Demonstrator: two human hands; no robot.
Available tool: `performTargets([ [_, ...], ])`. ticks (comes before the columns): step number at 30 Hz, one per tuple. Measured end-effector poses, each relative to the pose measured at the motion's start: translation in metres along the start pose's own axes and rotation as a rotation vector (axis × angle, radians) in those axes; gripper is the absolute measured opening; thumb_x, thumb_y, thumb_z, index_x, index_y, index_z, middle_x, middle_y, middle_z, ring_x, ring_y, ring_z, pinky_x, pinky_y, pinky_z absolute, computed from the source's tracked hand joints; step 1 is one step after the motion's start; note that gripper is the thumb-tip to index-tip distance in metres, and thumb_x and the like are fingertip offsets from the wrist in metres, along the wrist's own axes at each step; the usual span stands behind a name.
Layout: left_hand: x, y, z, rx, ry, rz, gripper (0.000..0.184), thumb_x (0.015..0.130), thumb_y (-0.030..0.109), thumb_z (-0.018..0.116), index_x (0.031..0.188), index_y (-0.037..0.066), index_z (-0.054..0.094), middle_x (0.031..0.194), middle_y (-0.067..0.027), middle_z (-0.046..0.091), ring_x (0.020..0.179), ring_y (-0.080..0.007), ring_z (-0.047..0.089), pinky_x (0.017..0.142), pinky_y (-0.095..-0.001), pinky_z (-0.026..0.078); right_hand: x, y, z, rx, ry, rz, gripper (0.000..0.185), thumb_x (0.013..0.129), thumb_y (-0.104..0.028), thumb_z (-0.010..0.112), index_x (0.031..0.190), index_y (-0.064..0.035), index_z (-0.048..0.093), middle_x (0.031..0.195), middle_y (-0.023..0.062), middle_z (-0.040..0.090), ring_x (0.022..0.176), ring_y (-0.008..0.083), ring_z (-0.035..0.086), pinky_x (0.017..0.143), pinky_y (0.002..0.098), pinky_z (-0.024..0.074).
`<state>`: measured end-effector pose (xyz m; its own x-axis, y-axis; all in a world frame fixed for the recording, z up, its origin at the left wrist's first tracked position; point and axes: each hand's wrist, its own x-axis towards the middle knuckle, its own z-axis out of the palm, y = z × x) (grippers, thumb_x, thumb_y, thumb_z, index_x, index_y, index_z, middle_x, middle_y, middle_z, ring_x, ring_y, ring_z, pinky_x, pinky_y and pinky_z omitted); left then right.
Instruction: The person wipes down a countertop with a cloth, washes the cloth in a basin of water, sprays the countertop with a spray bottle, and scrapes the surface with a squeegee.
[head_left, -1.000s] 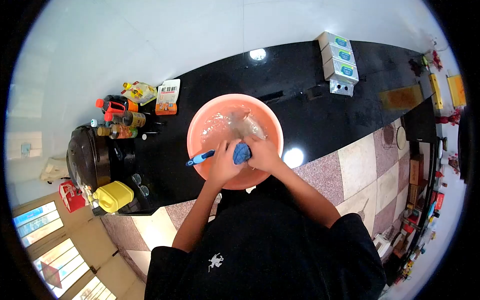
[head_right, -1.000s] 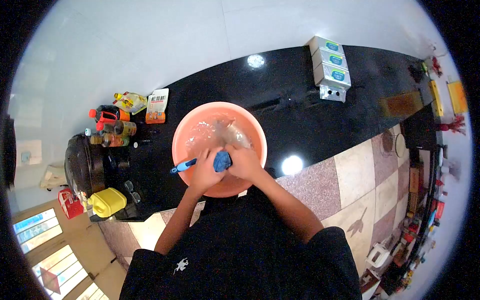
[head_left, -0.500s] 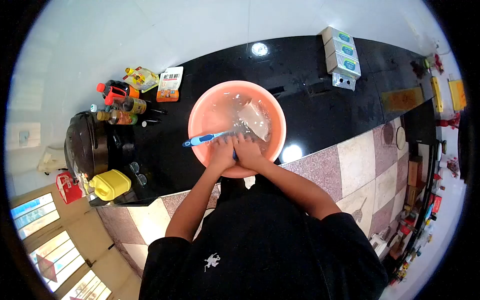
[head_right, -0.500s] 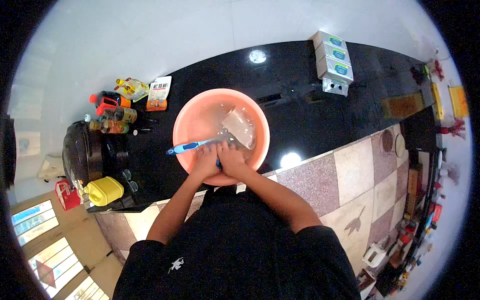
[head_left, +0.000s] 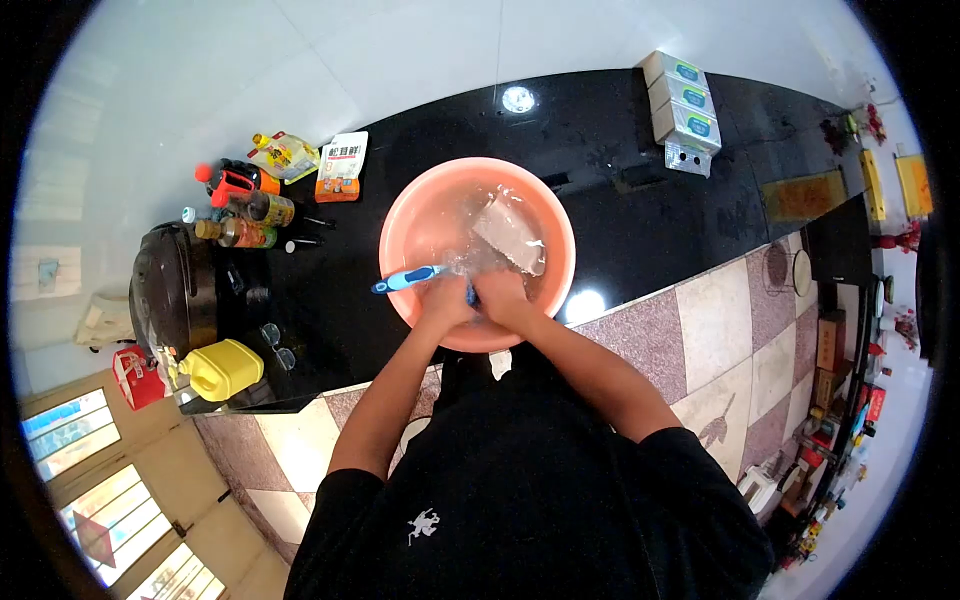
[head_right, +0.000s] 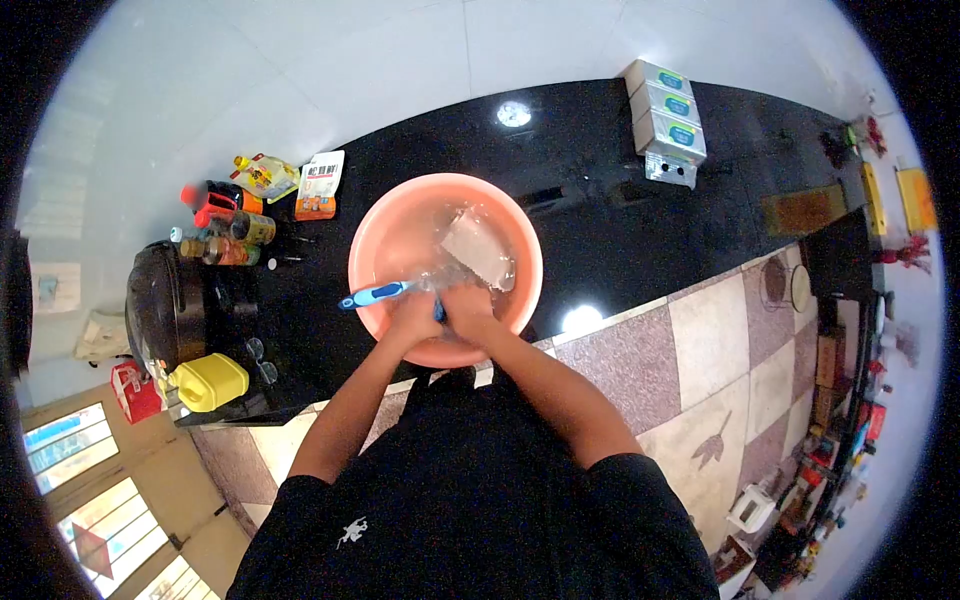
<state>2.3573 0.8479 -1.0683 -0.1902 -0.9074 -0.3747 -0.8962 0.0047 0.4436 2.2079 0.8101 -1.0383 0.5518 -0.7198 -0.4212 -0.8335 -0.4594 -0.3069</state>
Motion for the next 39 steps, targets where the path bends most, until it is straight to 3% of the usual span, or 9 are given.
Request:
performTargets([
  [1, -0.009, 0.004, 0.003, 0.048, 0.090, -0.012, 0.048, 0.067, 0.029, 0.080, 0.106, 0.003, 0.068, 0.108, -0.0262, 0.068, 0.103, -0.0418, 0.066, 0.090, -0.0538, 0.052, -0.010, -0.003, 0.003, -0.027, 0.165, -0.042, 0.053, 0.078, -0.015, 0.069, 0.128, -0.0064, 0.057, 0.131, 0.0173, 0.054, 0.124, 0.0338, 0.053, 0.098, 0.0472, 0.0493],
  [4, -0.017, 0.011, 0.004, 0.097, 0.247, -0.030, 0.056, 0.062, 0.030, 0.084, 0.108, 0.003, 0.067, 0.106, -0.0262, 0.068, 0.103, -0.0427, 0.066, 0.091, -0.0538, 0.051, -0.014, -0.014, -0.006, -0.045, -0.036, 0.032, 0.065, 0.079, -0.016, 0.070, 0.139, -0.0072, 0.047, 0.156, 0.0155, 0.031, 0.137, 0.0313, 0.040, 0.104, 0.0463, 0.0443],
  [13, 0.020, -0.021, 0.046, -0.066, -0.047, -0.090, 0.034, 0.077, 0.021, 0.070, 0.104, 0.001, 0.070, 0.109, -0.0300, 0.067, 0.103, -0.0423, 0.066, 0.090, -0.0501, 0.053, 0.015, 0.000, 0.034, -0.008, -0.116, 0.172, 0.019, 0.082, -0.013, 0.065, 0.095, -0.0072, 0.077, 0.102, 0.0145, 0.074, 0.100, 0.0291, 0.071, 0.085, 0.0399, 0.0574],
  [19, 0.021, -0.012, 0.033, -0.007, -0.064, -0.056, 0.027, 0.076, 0.020, 0.069, 0.091, -0.002, 0.072, 0.095, -0.0275, 0.070, 0.094, -0.0435, 0.068, 0.087, -0.0505, 0.054, 0.018, 0.002, 0.019, 0.090, -0.083, 0.206, 0.017, 0.081, -0.013, 0.065, 0.091, -0.0051, 0.076, 0.096, 0.0170, 0.074, 0.093, 0.0324, 0.073, 0.082, 0.0420, 0.0586],
  [21, 0.013, -0.004, 0.025, -0.166, 0.092, -0.025, 0.030, 0.073, 0.023, 0.073, 0.089, -0.002, 0.072, 0.094, -0.0280, 0.070, 0.093, -0.0441, 0.068, 0.086, -0.0506, 0.054, 0.021, 0.004, 0.019, 0.085, -0.106, 0.176, 0.019, 0.079, -0.013, 0.068, 0.095, -0.0054, 0.075, 0.097, 0.0176, 0.074, 0.093, 0.0348, 0.072, 0.082, 0.0437, 0.0584],
  [24, 0.017, 0.002, 0.003, -0.094, -0.238, -0.153, 0.054, 0.067, 0.030, 0.083, 0.108, -0.002, 0.066, 0.104, -0.0300, 0.067, 0.099, -0.0438, 0.066, 0.089, -0.0501, 0.051, 0.007, 0.002, -0.004, 0.165, -0.096, 0.117, 0.035, 0.074, -0.011, 0.072, 0.109, -0.0071, 0.069, 0.106, 0.0188, 0.069, 0.100, 0.0386, 0.068, 0.087, 0.0463, 0.0560],
  [27, -0.004, 0.014, -0.018, -0.364, -0.005, -0.045, 0.083, 0.062, 0.033, 0.088, 0.129, -0.003, 0.052, 0.120, -0.0306, 0.062, 0.111, -0.0412, 0.062, 0.096, -0.0471, 0.048, -0.008, 0.012, -0.008, 0.256, 0.167, -0.038, 0.058, 0.067, -0.009, 0.076, 0.122, -0.0102, 0.059, 0.117, 0.0188, 0.058, 0.110, 0.0404, 0.059, 0.093, 0.0484, 0.0510],
  [34, -0.002, -0.031, 0.001, -0.483, -0.074, 0.047, 0.064, 0.091, 0.026, 0.067, 0.142, -0.004, 0.042, 0.128, -0.0270, 0.059, 0.120, -0.0352, 0.058, 0.103, -0.0410, 0.043, -0.043, 0.011, -0.034, 0.151, 0.457, -0.192, 0.071, 0.064, -0.008, 0.078, 0.129, -0.0110, 0.049, 0.121, 0.0170, 0.049, 0.115, 0.0375, 0.053, 0.093, 0.0482, 0.0485],
  [39, -0.010, -0.025, -0.020, -0.586, -0.111, -0.023, 0.055, 0.095, 0.029, 0.065, 0.138, -0.003, 0.050, 0.128, -0.0207, 0.061, 0.117, -0.0273, 0.060, 0.098, -0.0366, 0.047, -0.045, 0.010, -0.026, 0.385, 0.220, -0.186, 0.066, 0.070, -0.011, 0.075, 0.130, -0.0108, 0.048, 0.122, 0.0182, 0.050, 0.113, 0.0405, 0.055, 0.094, 0.0511, 0.0478],
])
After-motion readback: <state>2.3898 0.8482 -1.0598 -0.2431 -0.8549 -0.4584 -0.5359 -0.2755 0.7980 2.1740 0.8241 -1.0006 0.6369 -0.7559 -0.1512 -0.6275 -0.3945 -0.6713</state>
